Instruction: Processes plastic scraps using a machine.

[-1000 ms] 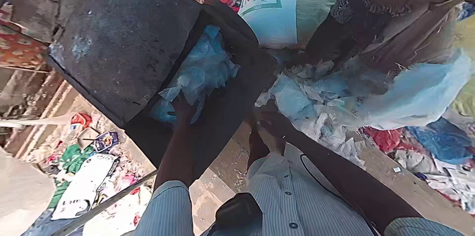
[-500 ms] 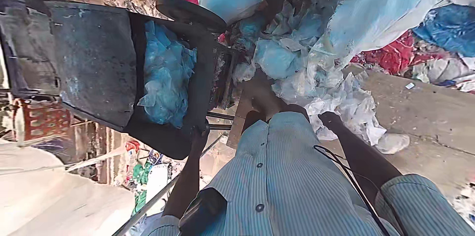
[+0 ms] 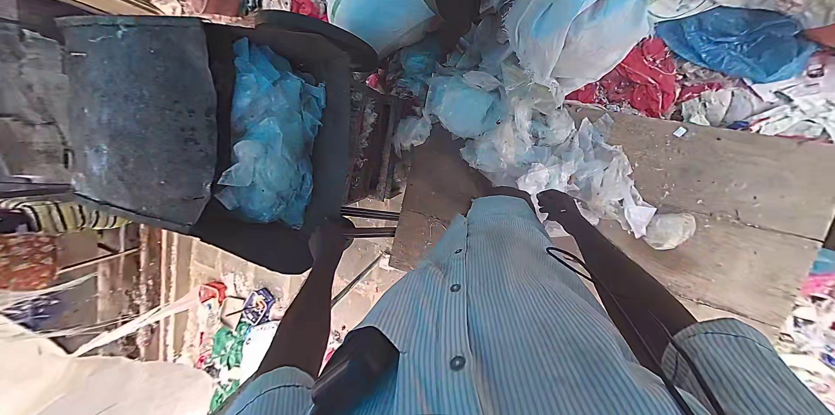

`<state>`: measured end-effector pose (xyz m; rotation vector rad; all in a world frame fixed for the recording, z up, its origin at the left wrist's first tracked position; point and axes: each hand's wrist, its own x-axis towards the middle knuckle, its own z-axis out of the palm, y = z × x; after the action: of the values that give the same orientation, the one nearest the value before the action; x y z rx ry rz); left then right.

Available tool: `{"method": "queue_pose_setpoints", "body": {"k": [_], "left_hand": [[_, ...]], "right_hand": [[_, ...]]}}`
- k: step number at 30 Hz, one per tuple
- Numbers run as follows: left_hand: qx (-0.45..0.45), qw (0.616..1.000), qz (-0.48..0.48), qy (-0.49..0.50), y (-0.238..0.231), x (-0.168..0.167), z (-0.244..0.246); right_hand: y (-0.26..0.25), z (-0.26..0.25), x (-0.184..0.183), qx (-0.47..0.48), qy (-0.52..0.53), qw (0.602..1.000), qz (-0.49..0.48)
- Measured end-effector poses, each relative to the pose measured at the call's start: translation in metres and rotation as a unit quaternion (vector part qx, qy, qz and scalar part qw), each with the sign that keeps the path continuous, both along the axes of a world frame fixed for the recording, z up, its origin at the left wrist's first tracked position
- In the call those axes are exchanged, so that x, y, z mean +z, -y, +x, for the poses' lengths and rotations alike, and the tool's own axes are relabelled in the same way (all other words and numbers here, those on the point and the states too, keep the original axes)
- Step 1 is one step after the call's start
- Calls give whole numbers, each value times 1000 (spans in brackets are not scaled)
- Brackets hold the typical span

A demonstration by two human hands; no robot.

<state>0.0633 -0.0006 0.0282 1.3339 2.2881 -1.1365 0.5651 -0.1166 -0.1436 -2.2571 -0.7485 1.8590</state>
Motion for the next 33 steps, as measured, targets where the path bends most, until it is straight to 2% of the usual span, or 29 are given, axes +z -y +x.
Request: {"method": "queue_pose_setpoints", "body": {"k": [5, 12, 16, 21, 25, 27, 30, 33], "left_hand": [[-51, 999, 10, 7, 16, 3, -6], [-60, 998, 26, 24, 23, 0, -18], [-51, 997, 43, 33, 24, 0, -21], [-53, 996, 54, 45, 25, -2, -27], [-47, 996, 49, 55, 26, -1, -28], [-56, 995, 57, 64, 28, 4, -28], [-47, 995, 56, 69, 29, 12, -23], [-64, 993, 74, 59, 29, -8, -37]], "right_hand": [[59, 2, 22, 10, 35, 999, -41], [171, -12, 35, -68, 50, 993, -78], [209, -21, 35, -20, 75, 991, -112], [194, -32, 66, 19, 93, 992, -84], [182, -38, 74, -90, 68, 993, -29], [178, -38, 72, -114, 61, 992, -17], [176, -39, 73, -90, 70, 993, -6], [178, -40, 75, -63, 81, 995, -15]]}}
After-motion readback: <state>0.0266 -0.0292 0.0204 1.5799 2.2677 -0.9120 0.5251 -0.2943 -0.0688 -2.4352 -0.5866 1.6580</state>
